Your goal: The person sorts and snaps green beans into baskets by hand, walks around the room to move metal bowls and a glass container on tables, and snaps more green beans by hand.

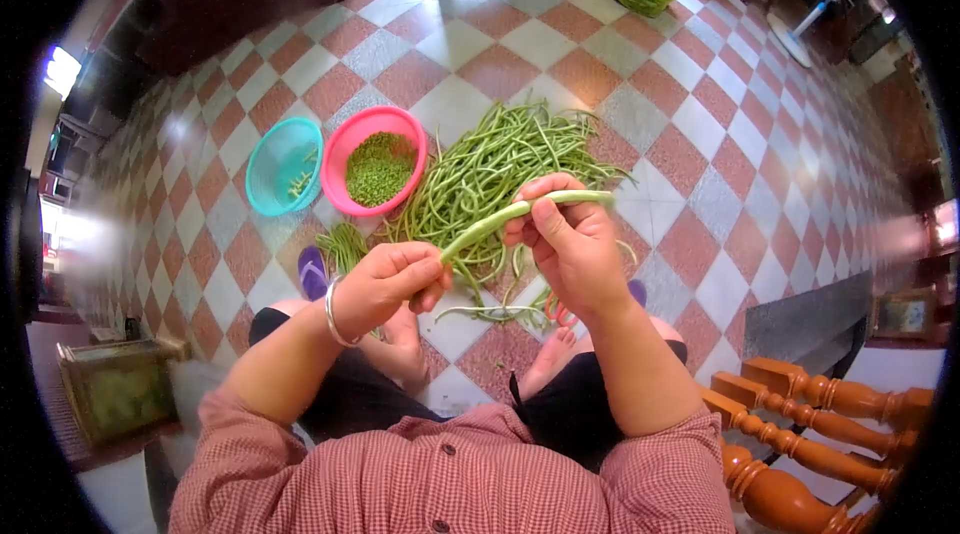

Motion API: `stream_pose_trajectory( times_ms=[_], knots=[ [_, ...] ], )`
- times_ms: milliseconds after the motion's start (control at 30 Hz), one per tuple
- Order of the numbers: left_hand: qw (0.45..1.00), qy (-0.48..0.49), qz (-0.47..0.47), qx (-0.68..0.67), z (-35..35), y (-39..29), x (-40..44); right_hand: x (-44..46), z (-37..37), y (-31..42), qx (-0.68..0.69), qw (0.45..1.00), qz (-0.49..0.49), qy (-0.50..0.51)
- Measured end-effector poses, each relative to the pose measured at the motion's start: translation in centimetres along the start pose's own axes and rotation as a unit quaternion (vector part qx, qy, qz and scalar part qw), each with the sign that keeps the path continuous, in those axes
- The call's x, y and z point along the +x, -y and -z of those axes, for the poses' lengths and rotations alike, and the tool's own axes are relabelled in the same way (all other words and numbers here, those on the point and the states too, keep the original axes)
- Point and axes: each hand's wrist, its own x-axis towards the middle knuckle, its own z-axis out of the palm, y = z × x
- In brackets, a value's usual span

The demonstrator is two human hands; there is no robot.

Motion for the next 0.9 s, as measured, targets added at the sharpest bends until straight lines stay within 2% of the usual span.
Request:
stream_pose_trajectory(
  times_ms=[100,133,167,233,267,333,367,433,567,600,700,800,900],
  knots=[
    [0.972,-0.110,-0.186,-0.095,-0.9,-0.8,-0.8,0.0,0.6,-0.9,0.059,0.995,-0.056,-0.055],
    [0.930,-0.095,-0.287,-0.210,-0.6,-1.2,-1.1,0.0,0.6,-1.3,0.086,0.991,-0.067,-0.081],
    [0.878,-0.082,-0.325,-0.341,0.5,-2.5,-1.9,-0.1,0.6,-1.6,0.114,0.985,-0.076,-0.107],
    [0.867,-0.102,-0.412,-0.262,1.3,-4.1,-2.7,-0.3,0.5,-1.5,0.120,0.991,-0.051,-0.042],
    [0.924,-0.136,-0.324,-0.150,1.4,-3.4,-2.4,-0.1,0.5,-1.1,0.115,0.993,-0.041,-0.006],
    [0.975,-0.182,-0.126,0.032,0.8,-2.4,-1.7,0.0,0.1,-0.5,0.084,0.993,-0.026,0.073],
    [0.980,-0.130,-0.104,0.111,0.6,-2.4,-1.3,0.0,0.0,-0.3,0.074,0.993,-0.028,0.083],
    [0.989,-0.088,-0.071,0.094,0.4,-0.7,-0.5,0.0,-0.4,-0.5,0.065,0.992,-0.026,0.103],
    [0.963,-0.102,-0.182,0.170,0.4,-0.4,-0.2,0.4,-0.9,-0.5,0.033,0.992,-0.027,0.120],
    [0.990,-0.083,-0.097,0.054,0.3,-0.7,-0.6,0.5,-0.8,-0.8,0.028,0.991,-0.028,0.125],
    [0.987,0.029,-0.031,-0.158,-0.1,-0.9,-0.7,0.4,-0.8,-1.9,0.014,0.989,-0.061,0.134],
    [0.994,0.016,-0.005,-0.110,-0.4,-0.5,-0.4,0.0,-1.3,-2.6,0.002,0.991,-0.076,0.113],
    [0.997,-0.001,-0.008,-0.080,-0.6,-0.2,-0.3,-0.2,-0.8,-2.2,0.049,0.992,-0.088,0.077]
  ],
)
